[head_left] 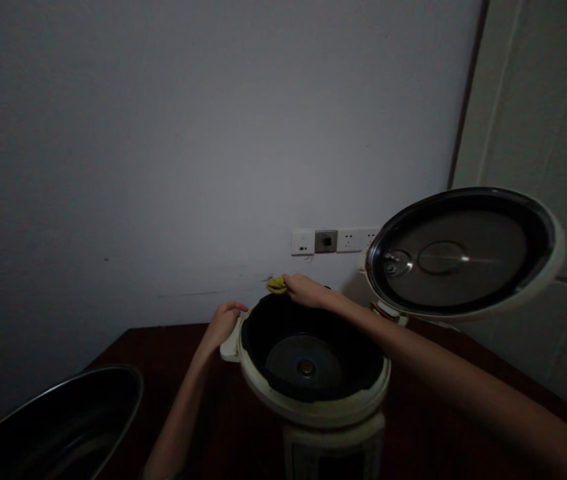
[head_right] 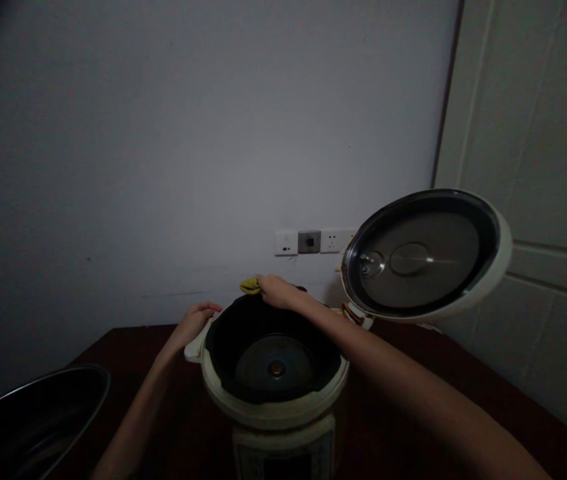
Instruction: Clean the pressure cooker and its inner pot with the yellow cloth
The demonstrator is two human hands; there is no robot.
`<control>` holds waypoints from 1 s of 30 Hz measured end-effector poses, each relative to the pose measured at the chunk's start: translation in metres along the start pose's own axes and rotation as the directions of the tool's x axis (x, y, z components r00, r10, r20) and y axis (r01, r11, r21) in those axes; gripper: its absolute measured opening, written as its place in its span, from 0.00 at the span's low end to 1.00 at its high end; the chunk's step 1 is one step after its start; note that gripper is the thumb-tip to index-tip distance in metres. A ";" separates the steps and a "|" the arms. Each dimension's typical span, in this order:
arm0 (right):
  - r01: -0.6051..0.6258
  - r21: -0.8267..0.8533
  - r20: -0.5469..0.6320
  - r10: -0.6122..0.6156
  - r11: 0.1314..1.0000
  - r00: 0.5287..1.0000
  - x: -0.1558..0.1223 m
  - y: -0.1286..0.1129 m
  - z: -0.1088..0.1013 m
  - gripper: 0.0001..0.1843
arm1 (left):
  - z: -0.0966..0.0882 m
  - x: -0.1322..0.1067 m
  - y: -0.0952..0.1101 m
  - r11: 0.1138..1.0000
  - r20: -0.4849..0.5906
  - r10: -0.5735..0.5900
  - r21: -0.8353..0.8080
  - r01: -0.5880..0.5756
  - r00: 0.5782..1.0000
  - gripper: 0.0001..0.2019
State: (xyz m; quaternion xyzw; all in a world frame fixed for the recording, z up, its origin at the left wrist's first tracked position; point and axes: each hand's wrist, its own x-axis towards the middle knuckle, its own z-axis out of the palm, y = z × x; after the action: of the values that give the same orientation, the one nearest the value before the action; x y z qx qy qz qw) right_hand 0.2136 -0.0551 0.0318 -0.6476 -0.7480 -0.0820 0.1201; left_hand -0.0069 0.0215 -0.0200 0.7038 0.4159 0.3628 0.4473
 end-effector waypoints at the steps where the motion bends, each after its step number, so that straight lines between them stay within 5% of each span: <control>1: 0.032 0.014 0.003 -0.032 0.999 0.999 0.003 -0.004 0.002 0.15 | 0.000 0.000 -0.001 1.000 -0.009 -0.009 -0.003 0.009 1.000 0.10; 9: 0.184 0.127 0.000 -0.185 0.975 0.983 0.003 -0.013 0.006 0.14 | 0.000 -0.001 0.001 0.999 -0.043 -0.051 0.006 0.051 0.998 0.13; 17: 0.379 0.225 0.021 -0.393 0.897 0.919 -0.008 -0.067 -0.005 0.13 | -0.001 0.006 -0.009 0.996 -0.042 0.045 -0.080 -0.049 0.998 0.10; 26: 0.457 0.329 -0.031 -0.474 0.827 0.880 -0.037 -0.087 -0.014 0.11 | -0.001 -0.002 -0.001 0.990 -0.064 -0.077 -0.126 0.069 0.995 0.14; 30: 0.445 0.423 0.005 -0.493 0.789 0.870 -0.064 -0.098 -0.027 0.14 | -0.003 -0.005 0.000 0.999 -0.067 -0.027 -0.032 0.025 0.997 0.16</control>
State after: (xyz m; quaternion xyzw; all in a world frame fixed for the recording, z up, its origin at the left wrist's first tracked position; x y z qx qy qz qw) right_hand 0.1274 -0.1373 0.0425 -0.4053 -0.8910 0.0861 0.1854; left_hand -0.0117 0.0181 -0.0197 0.6784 0.4344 0.3871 0.4486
